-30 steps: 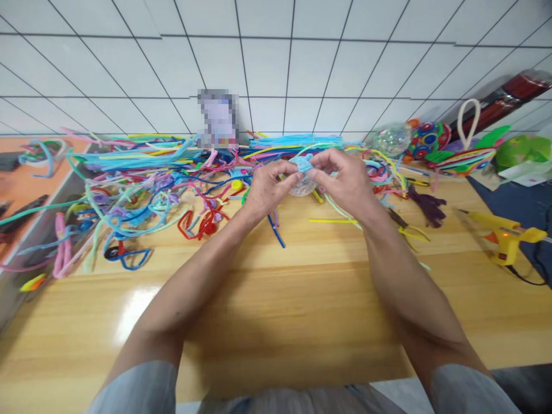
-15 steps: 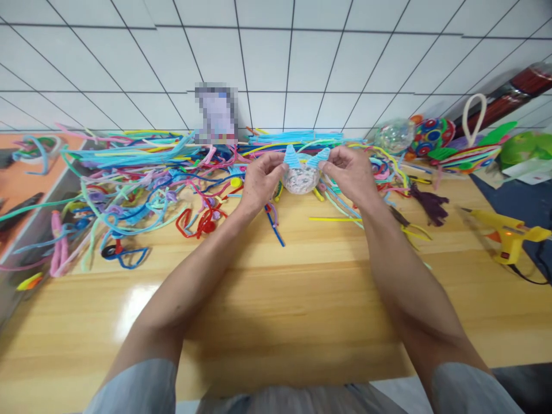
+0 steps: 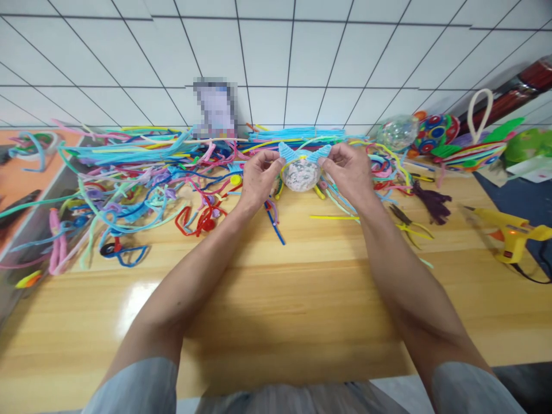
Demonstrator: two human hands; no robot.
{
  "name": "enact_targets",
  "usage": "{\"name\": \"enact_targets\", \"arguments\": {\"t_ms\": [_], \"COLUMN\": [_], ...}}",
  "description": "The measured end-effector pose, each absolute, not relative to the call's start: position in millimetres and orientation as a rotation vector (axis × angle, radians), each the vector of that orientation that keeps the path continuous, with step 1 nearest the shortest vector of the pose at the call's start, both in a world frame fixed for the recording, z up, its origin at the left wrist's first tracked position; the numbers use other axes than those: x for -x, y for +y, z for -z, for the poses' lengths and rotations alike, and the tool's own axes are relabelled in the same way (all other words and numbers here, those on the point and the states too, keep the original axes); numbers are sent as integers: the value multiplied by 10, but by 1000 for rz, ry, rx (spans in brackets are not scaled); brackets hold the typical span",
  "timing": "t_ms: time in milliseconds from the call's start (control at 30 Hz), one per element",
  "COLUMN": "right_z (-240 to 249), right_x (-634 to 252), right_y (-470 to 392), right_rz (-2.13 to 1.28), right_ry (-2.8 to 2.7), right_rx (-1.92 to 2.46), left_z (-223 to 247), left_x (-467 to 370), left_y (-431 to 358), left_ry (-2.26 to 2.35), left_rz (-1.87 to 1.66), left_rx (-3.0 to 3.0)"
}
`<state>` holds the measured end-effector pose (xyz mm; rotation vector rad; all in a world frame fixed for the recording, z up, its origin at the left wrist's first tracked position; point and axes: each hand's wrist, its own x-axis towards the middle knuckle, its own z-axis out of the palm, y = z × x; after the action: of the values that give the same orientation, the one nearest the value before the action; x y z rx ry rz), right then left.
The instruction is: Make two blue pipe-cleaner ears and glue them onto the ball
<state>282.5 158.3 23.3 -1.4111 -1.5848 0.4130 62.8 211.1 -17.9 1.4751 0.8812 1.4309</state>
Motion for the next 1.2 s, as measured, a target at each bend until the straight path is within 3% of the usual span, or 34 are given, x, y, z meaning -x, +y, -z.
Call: {"name": "enact_targets", "arguments": {"t_ms": [400, 1200], "right_z": [-199, -234], "right_x": [-2787, -2762], "right_y": [1581, 1549], "right_rz": [-301, -393], "right_ry": [-1541, -1497], "right_rx": [1410, 1459], "left_z": [194, 227], "left_x": [-624, -672], "left_y": [2112, 2052], "left_ry": [847, 899], "left_rz": [-1385, -1397], "left_rx": [-1519, -1522]}}
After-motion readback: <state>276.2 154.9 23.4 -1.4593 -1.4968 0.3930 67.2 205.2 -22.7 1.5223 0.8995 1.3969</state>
